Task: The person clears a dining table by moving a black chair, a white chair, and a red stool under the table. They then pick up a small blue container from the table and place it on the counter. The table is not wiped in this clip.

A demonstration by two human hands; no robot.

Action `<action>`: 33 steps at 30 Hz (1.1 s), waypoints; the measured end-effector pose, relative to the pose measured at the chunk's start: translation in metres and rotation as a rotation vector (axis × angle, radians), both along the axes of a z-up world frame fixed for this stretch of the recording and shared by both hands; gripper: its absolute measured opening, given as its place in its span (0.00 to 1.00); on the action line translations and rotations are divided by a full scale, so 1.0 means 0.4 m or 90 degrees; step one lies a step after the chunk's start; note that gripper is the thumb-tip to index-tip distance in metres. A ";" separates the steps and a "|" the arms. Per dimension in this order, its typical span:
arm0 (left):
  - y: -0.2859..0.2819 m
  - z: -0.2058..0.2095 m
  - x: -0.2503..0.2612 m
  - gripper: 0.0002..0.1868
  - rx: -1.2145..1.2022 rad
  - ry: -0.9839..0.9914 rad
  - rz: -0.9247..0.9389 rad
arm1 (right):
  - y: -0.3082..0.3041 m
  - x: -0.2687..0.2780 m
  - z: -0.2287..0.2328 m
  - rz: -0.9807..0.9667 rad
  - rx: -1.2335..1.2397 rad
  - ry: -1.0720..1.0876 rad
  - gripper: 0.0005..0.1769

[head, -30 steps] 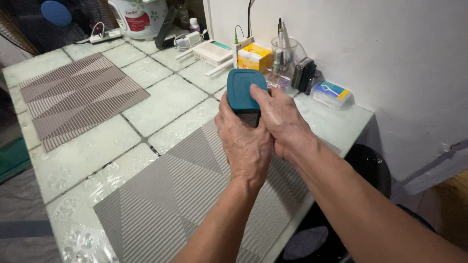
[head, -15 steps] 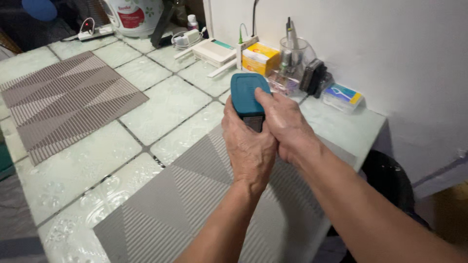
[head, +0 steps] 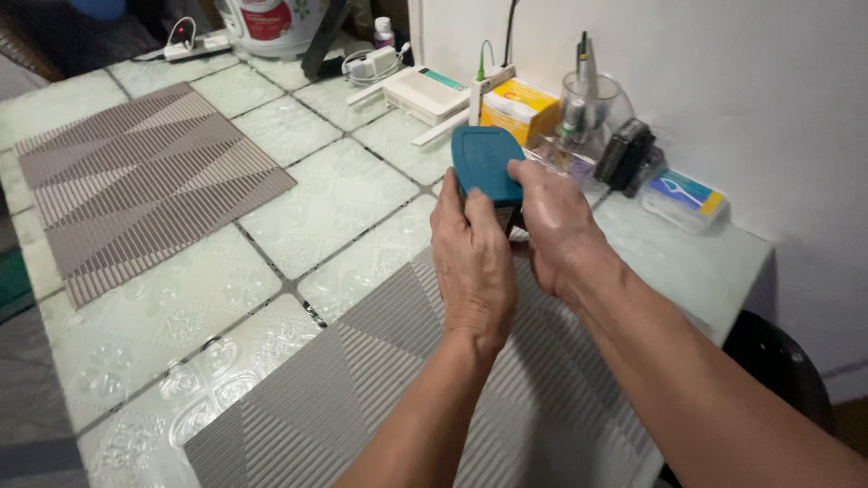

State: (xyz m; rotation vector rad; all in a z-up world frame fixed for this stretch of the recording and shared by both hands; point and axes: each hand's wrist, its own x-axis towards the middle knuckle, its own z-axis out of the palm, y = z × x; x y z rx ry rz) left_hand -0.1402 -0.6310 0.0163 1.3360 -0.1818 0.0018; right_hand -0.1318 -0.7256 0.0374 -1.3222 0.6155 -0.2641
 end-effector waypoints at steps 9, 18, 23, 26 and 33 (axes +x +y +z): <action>-0.108 -0.007 0.093 0.31 0.113 -0.017 0.126 | -0.094 0.103 -0.034 0.007 -0.033 -0.015 0.22; -0.205 -0.021 0.167 0.31 0.120 -0.055 0.149 | -0.183 0.174 -0.055 0.019 -0.032 -0.081 0.19; -0.219 -0.027 0.183 0.32 0.122 -0.052 0.134 | -0.202 0.190 -0.066 0.021 -0.062 -0.067 0.19; -0.226 -0.024 0.198 0.32 0.149 -0.038 0.142 | -0.207 0.204 -0.068 0.027 -0.068 -0.056 0.22; -0.256 -0.034 0.244 0.30 0.147 -0.022 0.148 | -0.231 0.250 -0.084 0.026 -0.114 -0.034 0.26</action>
